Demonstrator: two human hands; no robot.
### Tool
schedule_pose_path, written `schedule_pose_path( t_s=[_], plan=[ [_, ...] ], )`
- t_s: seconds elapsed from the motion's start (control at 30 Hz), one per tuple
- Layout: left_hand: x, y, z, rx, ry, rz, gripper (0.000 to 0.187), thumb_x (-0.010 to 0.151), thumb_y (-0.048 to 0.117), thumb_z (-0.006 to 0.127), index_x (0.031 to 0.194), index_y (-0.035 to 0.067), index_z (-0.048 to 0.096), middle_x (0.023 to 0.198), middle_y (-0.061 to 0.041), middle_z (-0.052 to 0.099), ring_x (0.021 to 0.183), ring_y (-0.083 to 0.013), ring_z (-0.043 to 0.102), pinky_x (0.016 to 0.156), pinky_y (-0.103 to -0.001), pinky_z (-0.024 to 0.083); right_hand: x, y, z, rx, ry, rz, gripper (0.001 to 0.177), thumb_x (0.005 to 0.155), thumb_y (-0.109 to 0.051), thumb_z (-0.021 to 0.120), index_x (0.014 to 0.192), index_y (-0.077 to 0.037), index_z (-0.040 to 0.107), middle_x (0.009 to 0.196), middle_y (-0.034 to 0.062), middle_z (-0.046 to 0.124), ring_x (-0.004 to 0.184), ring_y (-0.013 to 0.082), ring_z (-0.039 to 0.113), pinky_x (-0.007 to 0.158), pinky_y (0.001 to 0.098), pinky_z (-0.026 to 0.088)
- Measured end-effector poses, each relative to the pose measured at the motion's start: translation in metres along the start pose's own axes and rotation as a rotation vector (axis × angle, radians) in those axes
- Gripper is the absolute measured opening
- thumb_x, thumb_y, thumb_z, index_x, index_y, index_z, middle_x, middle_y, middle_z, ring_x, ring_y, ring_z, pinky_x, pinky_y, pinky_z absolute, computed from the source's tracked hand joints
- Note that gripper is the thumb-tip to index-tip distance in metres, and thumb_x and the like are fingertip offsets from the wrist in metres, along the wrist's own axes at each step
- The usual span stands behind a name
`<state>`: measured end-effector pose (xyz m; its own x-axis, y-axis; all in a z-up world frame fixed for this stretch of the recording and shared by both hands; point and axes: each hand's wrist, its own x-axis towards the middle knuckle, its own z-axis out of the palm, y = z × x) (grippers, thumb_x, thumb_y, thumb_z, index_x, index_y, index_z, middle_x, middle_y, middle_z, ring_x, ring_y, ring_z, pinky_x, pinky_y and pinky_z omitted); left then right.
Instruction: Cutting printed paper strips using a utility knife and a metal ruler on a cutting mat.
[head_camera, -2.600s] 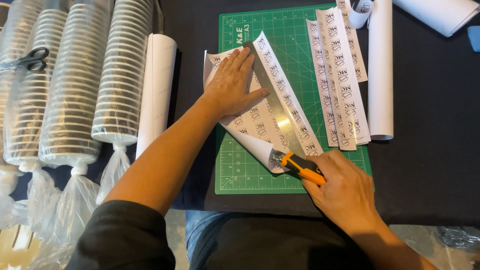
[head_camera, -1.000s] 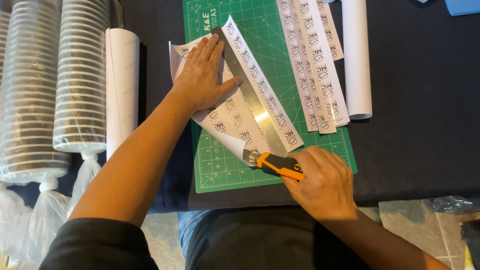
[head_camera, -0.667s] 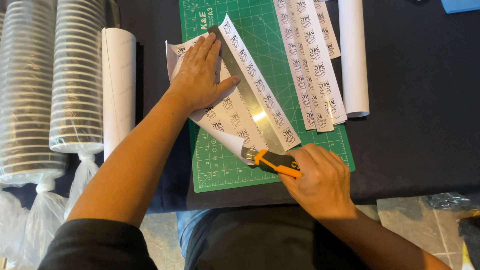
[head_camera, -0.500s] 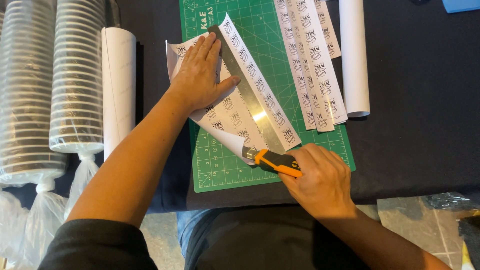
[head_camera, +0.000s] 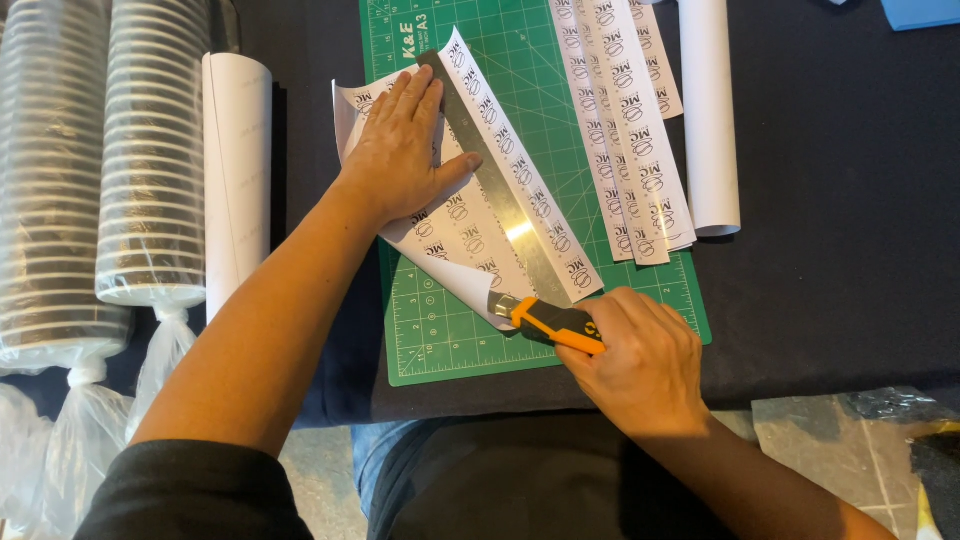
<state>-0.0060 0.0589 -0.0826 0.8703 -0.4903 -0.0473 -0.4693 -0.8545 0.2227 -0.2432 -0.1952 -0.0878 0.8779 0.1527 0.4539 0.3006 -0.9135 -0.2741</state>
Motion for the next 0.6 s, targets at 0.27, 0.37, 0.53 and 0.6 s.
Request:
schedule_pose_path(
  t_s=[0.27, 0.37, 0.53, 0.6],
  plan=[
    [0.001, 0.001, -0.001, 0.000, -0.009, -0.004, 0.100, 0.101, 0.070, 0.042, 0.165, -0.001, 0.013, 0.174, -0.019, 0.007, 0.161, -0.0347, 0.004, 0.129, -0.050, 0.005, -0.001, 0.001, 0.003, -0.005, -0.002, 0.017, 0.020, 0.075, -0.021, 0.082, 0.088, -0.013, 0.069, 0.076, 0.0017, 0.061, 0.066, 0.0265, 0.060, 0.058, 0.0436, 0.047],
    [-0.001, 0.003, -0.003, 0.001, -0.019, -0.008, 0.100, 0.101, 0.070, 0.041, 0.165, -0.001, 0.012, 0.174, -0.019, 0.007, 0.161, -0.0346, 0.003, 0.129, -0.049, 0.005, -0.002, 0.001, 0.003, -0.013, -0.008, 0.008, 0.022, 0.075, -0.022, 0.084, 0.089, -0.012, 0.070, 0.076, 0.0015, 0.060, 0.067, 0.0259, 0.060, 0.058, 0.0432, 0.047],
    [-0.005, 0.012, -0.016, 0.058, -0.059, -0.019, 0.100, 0.102, 0.070, 0.036, 0.165, -0.001, 0.008, 0.174, -0.022, 0.003, 0.160, -0.0372, 0.002, 0.129, -0.049, 0.006, 0.000, 0.001, 0.001, -0.014, -0.025, -0.013, 0.025, 0.073, -0.024, 0.086, 0.086, -0.014, 0.067, 0.075, 0.0016, 0.060, 0.069, 0.0274, 0.061, 0.060, 0.0446, 0.048],
    [-0.005, 0.010, -0.013, 0.022, -0.044, -0.012, 0.101, 0.100, 0.070, 0.042, 0.165, -0.001, 0.010, 0.174, -0.022, 0.006, 0.160, -0.0366, 0.004, 0.128, -0.049, 0.007, -0.001, 0.002, 0.002, -0.031, -0.065, -0.001, 0.024, 0.076, -0.026, 0.084, 0.084, -0.015, 0.065, 0.075, 0.0008, 0.060, 0.067, 0.0267, 0.061, 0.058, 0.0448, 0.048]
  ],
)
